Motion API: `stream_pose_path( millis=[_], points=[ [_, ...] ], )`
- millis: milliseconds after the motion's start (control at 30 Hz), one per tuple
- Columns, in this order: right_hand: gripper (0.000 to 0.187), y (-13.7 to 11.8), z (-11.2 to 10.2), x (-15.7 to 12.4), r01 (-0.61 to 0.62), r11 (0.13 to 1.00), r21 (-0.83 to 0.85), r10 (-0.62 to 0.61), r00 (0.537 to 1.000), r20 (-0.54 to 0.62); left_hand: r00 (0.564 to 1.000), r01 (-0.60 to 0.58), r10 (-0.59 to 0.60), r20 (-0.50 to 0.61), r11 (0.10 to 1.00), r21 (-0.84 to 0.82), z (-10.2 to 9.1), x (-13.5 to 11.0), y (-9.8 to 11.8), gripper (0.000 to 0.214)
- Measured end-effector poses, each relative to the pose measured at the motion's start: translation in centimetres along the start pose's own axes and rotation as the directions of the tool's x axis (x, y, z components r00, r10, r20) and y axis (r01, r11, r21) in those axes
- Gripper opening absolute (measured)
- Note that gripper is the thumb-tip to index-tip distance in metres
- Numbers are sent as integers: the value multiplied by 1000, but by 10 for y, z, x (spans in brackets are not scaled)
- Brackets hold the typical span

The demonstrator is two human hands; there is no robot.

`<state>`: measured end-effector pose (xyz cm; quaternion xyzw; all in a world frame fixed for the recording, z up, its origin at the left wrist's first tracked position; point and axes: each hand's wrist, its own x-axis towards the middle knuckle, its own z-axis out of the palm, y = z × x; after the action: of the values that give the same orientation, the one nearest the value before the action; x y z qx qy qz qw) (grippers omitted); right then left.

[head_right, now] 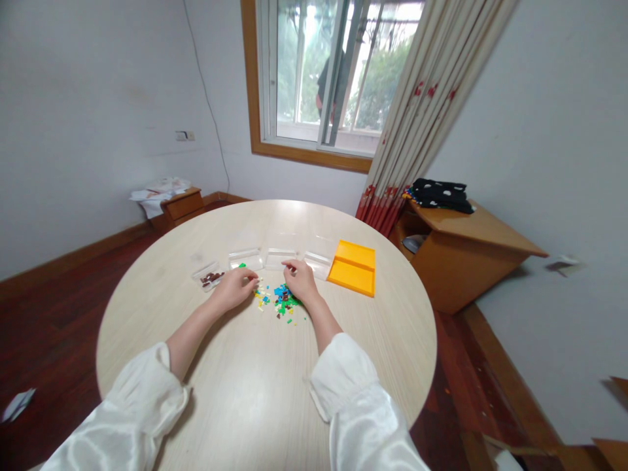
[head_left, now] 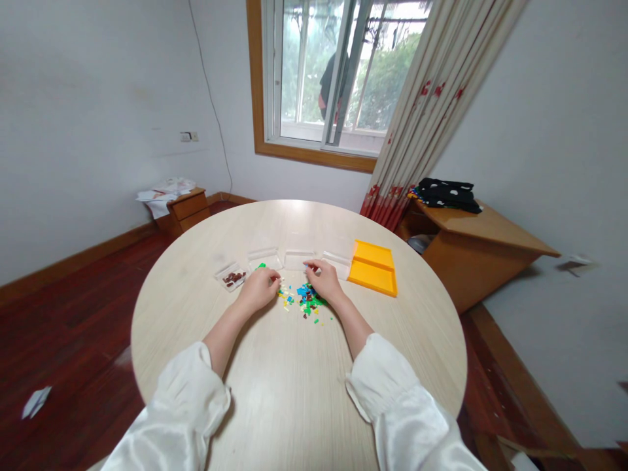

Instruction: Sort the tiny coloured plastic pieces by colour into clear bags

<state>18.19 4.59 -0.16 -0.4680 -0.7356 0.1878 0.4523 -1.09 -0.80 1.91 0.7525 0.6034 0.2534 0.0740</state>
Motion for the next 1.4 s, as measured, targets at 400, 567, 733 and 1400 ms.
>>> stream_pose_path(
  millis=[400,567,733,1400],
  points=[
    [10,-18,-4,-10,151,988,28,-153,955,255,988,-148,150,21,987,-61,1,0,-1,28],
    [12,-23,5,-12,258,966,-35,-231,913,337,992,-123,124,24,992,-38,3,1,-2,28],
    [8,-22,6,-12,263,961,-87,-211,897,390,995,-99,99,15,995,-26,5,2,-4,28],
    [15,-9,1,-5,-32,997,73,45,982,-182,998,-65,65,27,998,-1,5,2,-6,30]
  ],
)
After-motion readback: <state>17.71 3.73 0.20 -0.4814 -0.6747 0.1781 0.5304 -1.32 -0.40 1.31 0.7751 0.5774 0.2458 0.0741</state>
